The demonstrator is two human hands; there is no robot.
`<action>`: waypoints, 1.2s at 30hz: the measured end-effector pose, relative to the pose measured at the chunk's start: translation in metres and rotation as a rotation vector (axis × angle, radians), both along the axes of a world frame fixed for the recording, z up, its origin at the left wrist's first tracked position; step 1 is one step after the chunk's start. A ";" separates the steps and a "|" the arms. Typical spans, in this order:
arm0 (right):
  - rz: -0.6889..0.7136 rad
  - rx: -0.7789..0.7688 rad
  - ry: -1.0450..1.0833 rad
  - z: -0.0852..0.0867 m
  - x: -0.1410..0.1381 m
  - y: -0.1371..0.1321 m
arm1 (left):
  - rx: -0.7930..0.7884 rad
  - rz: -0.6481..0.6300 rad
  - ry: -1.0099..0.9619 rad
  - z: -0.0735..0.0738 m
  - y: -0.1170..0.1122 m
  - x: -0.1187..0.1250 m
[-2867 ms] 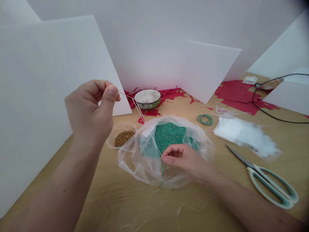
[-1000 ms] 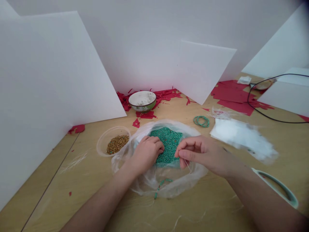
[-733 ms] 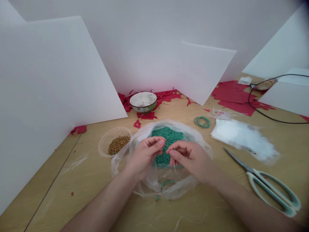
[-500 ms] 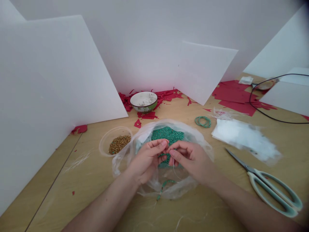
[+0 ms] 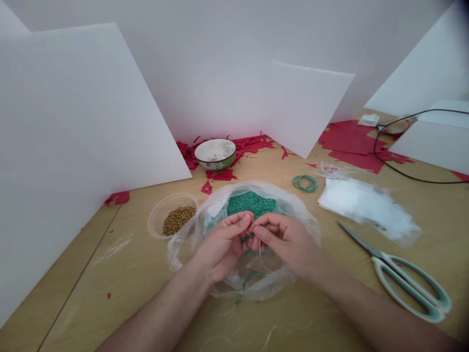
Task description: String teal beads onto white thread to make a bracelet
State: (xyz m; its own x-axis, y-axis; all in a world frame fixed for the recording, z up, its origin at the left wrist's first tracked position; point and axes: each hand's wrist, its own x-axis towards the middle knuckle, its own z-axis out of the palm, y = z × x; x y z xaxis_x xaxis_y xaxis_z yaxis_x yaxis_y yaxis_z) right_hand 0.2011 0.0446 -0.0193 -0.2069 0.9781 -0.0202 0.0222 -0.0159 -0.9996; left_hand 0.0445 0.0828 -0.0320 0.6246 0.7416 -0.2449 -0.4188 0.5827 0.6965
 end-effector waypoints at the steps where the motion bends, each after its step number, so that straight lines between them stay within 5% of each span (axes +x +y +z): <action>1: 0.003 0.001 0.007 0.000 0.000 0.000 | 0.001 0.002 -0.003 0.000 -0.001 0.000; 13: -0.124 0.016 0.070 -0.005 -0.001 0.000 | 0.225 0.063 0.197 0.006 -0.003 0.005; 18: -0.214 0.305 -0.334 0.011 0.011 0.000 | 0.720 0.120 0.555 0.016 0.003 0.003; 23: -0.336 0.419 -0.313 0.014 0.012 -0.004 | 1.047 0.139 0.675 0.026 0.003 0.006; 26: -0.426 0.396 -0.129 0.017 0.011 -0.007 | 0.985 0.059 0.672 0.025 0.004 0.006; 32: -0.388 0.377 0.425 0.032 0.027 -0.001 | 0.420 -0.178 0.348 0.009 0.007 0.001; 36: -0.452 0.357 0.502 0.034 0.038 0.005 | 0.246 -0.180 0.246 0.006 0.007 0.000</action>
